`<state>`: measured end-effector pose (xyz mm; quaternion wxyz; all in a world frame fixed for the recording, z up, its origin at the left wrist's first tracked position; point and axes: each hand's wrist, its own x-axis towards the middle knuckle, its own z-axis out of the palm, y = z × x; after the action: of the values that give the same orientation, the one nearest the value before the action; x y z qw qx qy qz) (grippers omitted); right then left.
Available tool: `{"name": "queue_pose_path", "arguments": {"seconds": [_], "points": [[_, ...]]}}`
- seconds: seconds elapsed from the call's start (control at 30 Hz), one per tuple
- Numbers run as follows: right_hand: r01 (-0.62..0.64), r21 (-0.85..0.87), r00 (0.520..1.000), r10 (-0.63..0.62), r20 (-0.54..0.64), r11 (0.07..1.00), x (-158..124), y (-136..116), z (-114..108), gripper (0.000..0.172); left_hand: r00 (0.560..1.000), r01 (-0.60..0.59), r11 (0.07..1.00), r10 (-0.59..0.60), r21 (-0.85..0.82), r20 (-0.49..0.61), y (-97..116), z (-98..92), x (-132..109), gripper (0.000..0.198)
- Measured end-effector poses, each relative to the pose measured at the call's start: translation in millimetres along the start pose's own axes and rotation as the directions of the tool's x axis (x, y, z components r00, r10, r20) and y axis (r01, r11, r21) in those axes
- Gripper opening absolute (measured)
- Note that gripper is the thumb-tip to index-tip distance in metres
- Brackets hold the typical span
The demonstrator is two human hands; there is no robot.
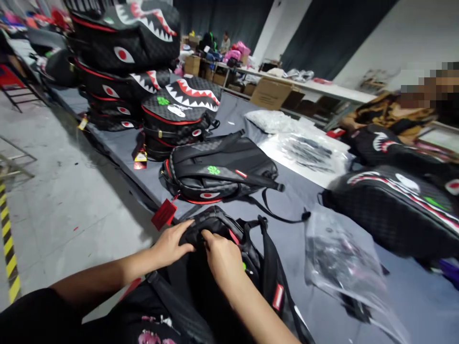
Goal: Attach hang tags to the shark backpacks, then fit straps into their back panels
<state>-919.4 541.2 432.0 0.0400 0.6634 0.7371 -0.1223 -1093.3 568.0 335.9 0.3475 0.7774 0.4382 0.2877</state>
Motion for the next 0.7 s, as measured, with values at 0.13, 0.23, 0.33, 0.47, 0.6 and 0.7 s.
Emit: {"name": "queue_pose_path", "arguments": {"seconds": [0.13,0.23,0.33,0.47,0.6,0.7], "points": [[0.119,0.293,0.993,-0.122,-0.008,0.949,17.6,6.1,9.4,0.027,1.000,0.000,1.000,0.000,0.007,-0.004,-0.3,2.1,-0.7,0.075],[0.178,0.308,0.982,-0.186,-0.004,0.934,14.5,14.1,10.4,0.025,1.000,-0.019,1.000,0.019,0.010,0.002,-0.6,3.8,-1.9,0.076],[0.162,0.319,0.986,-0.162,-0.026,0.934,7.4,18.0,7.4,0.023,0.998,-0.056,0.998,0.056,0.017,0.005,0.1,5.4,-2.7,0.076],[0.034,0.354,0.997,-0.007,-0.077,0.935,6.7,9.8,3.0,0.022,0.996,-0.084,0.996,0.085,0.030,-0.020,1.2,7.2,-4.6,0.073],[-0.076,0.257,0.991,0.101,-0.084,0.963,6.7,-4.7,-1.7,0.020,0.995,-0.101,0.994,0.102,0.039,-0.018,-0.9,6.9,-5.8,0.068],[-0.145,0.183,0.983,0.162,-0.083,0.972,1.6,-9.0,-3.7,0.021,0.994,-0.109,0.993,0.110,0.054,-0.019,-3.8,5.7,-5.6,0.065]]}}
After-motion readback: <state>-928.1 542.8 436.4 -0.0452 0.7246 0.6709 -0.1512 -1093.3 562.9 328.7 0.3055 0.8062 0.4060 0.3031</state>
